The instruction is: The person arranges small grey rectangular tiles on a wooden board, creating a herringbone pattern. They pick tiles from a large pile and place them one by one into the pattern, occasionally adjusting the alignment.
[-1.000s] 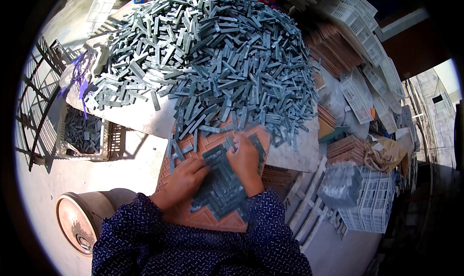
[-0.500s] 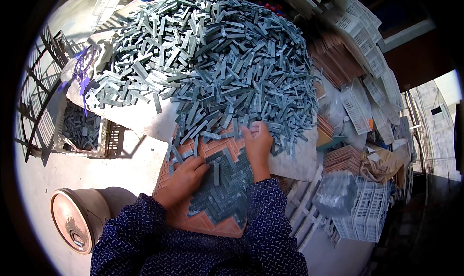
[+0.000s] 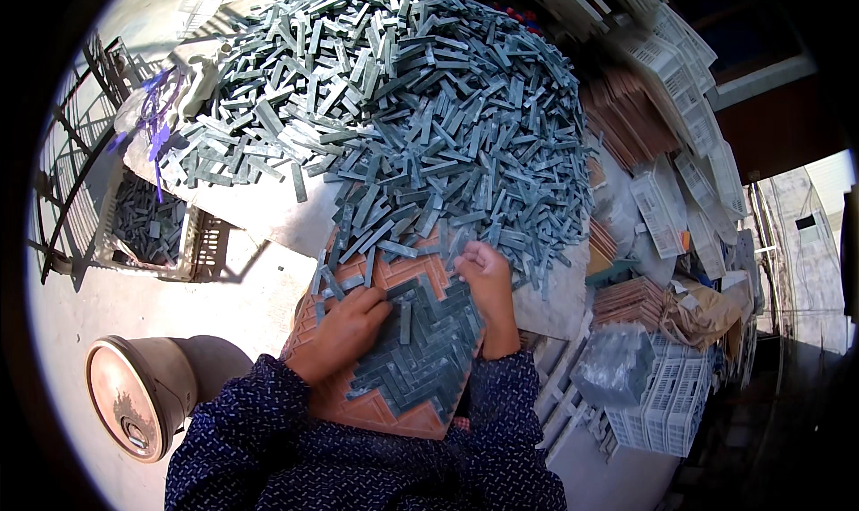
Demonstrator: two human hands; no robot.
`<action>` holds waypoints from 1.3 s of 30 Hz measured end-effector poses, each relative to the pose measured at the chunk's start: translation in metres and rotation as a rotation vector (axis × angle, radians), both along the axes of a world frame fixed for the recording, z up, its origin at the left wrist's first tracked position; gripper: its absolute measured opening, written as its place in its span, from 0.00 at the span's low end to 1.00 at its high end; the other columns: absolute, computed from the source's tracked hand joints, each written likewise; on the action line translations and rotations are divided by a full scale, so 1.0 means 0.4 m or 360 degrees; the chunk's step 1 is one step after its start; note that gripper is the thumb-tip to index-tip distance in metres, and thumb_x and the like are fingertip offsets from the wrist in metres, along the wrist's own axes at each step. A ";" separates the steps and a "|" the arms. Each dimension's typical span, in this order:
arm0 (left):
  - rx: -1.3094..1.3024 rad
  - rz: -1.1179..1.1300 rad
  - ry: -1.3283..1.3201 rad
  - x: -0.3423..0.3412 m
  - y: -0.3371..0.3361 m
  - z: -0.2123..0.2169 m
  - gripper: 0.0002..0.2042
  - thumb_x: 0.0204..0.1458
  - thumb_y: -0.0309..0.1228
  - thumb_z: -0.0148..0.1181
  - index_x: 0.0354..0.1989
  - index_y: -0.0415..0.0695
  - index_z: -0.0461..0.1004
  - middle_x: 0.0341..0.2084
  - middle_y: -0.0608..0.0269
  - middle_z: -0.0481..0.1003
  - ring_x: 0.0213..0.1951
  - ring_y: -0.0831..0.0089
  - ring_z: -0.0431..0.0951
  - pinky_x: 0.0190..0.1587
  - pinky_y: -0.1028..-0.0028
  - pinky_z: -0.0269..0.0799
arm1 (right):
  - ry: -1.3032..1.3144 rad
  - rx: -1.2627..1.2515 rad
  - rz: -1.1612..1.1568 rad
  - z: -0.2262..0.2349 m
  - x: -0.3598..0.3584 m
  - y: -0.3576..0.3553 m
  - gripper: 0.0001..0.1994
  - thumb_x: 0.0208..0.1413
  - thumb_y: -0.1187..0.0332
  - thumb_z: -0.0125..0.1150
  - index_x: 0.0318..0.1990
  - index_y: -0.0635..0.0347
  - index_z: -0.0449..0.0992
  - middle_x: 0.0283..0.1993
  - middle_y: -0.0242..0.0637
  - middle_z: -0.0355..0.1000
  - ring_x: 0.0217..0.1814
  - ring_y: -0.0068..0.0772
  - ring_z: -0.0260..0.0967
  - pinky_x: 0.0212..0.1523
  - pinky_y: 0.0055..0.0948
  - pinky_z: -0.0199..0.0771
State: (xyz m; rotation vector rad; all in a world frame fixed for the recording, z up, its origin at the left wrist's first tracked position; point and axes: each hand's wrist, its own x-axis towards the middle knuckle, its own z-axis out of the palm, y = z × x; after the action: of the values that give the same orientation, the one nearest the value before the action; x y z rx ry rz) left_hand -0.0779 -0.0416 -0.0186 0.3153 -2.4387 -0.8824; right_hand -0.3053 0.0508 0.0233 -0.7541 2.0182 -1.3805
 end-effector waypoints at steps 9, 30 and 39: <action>0.0020 -0.0012 -0.0022 0.001 -0.001 0.002 0.10 0.42 0.21 0.53 0.36 0.39 0.73 0.36 0.59 0.69 0.39 0.63 0.71 0.42 0.70 0.70 | 0.0797 0.0578 0.0350 0.019 0.084 -0.003 0.11 0.46 0.80 0.58 0.40 0.65 0.74 0.37 0.50 0.74 0.37 0.48 0.74 0.37 0.37 0.74; 0.0009 -0.0004 -0.0012 -0.002 -0.003 0.003 0.10 0.43 0.21 0.53 0.36 0.38 0.73 0.35 0.59 0.69 0.40 0.63 0.71 0.43 0.70 0.69 | 0.1415 0.0287 0.0631 0.029 0.046 -0.061 0.14 0.46 0.75 0.59 0.43 0.56 0.75 0.39 0.39 0.70 0.41 0.44 0.70 0.40 0.33 0.70; 0.0065 -0.0023 0.0002 0.001 -0.001 -0.001 0.10 0.43 0.21 0.52 0.36 0.38 0.73 0.34 0.58 0.68 0.39 0.62 0.71 0.43 0.70 0.69 | 0.1791 0.0337 0.1049 0.032 0.004 -0.079 0.10 0.46 0.73 0.57 0.38 0.56 0.74 0.42 0.36 0.70 0.46 0.42 0.68 0.44 0.34 0.69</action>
State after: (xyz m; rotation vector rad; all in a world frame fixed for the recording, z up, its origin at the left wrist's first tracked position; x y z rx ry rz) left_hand -0.0774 -0.0421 -0.0191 0.3124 -2.4273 -0.9395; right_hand -0.3035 0.0190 0.0361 -2.1620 2.2089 -0.3053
